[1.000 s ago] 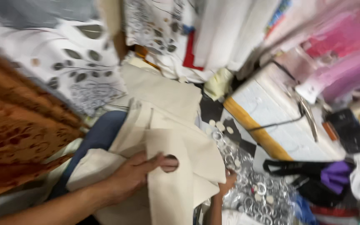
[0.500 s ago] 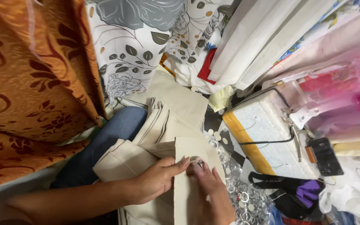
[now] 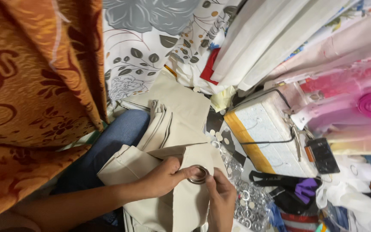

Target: The person cuts circular holes into a white fabric curtain and inserts metal grommets into the holes by hand.

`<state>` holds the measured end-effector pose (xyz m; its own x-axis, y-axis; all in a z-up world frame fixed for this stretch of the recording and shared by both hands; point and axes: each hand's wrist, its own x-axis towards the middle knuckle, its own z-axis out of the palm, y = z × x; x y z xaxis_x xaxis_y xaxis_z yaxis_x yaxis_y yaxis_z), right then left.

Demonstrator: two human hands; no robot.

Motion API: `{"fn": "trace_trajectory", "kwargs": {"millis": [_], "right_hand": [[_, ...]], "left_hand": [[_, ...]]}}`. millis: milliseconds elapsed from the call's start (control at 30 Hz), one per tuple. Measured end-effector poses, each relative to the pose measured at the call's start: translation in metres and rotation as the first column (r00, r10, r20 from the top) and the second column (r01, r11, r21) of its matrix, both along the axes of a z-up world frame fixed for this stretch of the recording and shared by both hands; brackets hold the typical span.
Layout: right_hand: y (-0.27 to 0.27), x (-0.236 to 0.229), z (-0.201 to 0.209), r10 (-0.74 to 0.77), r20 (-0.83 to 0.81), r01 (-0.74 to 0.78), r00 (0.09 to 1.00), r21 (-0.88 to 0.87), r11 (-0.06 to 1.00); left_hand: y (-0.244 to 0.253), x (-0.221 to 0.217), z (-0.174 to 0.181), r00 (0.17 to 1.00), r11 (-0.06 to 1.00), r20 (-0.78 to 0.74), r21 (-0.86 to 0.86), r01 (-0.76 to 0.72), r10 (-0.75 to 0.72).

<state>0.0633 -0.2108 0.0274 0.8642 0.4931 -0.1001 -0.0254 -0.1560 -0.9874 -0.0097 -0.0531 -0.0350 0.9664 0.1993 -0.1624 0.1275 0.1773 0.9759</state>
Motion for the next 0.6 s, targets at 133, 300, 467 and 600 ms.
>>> {"fn": "trace_trajectory", "kwargs": {"millis": [133, 300, 467, 600], "right_hand": [[0.004, 0.013, -0.027, -0.009, -0.085, 0.015, 0.996, 0.066, 0.998], [0.026, -0.002, -0.012, -0.056, -0.109, 0.067, 0.992, 0.098, 0.993], [0.054, -0.015, -0.013, -0.198, 0.234, 0.189, 0.952, 0.062, 0.98], [0.062, -0.018, -0.016, -0.153, 0.453, 0.191, 0.878, -0.039, 0.981]], "left_hand": [[0.021, 0.009, -0.003, 0.99, 0.973, -0.138, 0.226, 0.055, -0.023], [0.043, 0.01, -0.006, 0.979, 0.896, 0.111, 0.43, 0.107, -0.17], [0.05, 0.001, 0.008, 0.982, 0.902, 0.15, 0.431, 0.039, -0.114], [0.056, -0.008, -0.009, 0.997, 0.85, -0.071, 0.527, 0.006, 0.037]]}}
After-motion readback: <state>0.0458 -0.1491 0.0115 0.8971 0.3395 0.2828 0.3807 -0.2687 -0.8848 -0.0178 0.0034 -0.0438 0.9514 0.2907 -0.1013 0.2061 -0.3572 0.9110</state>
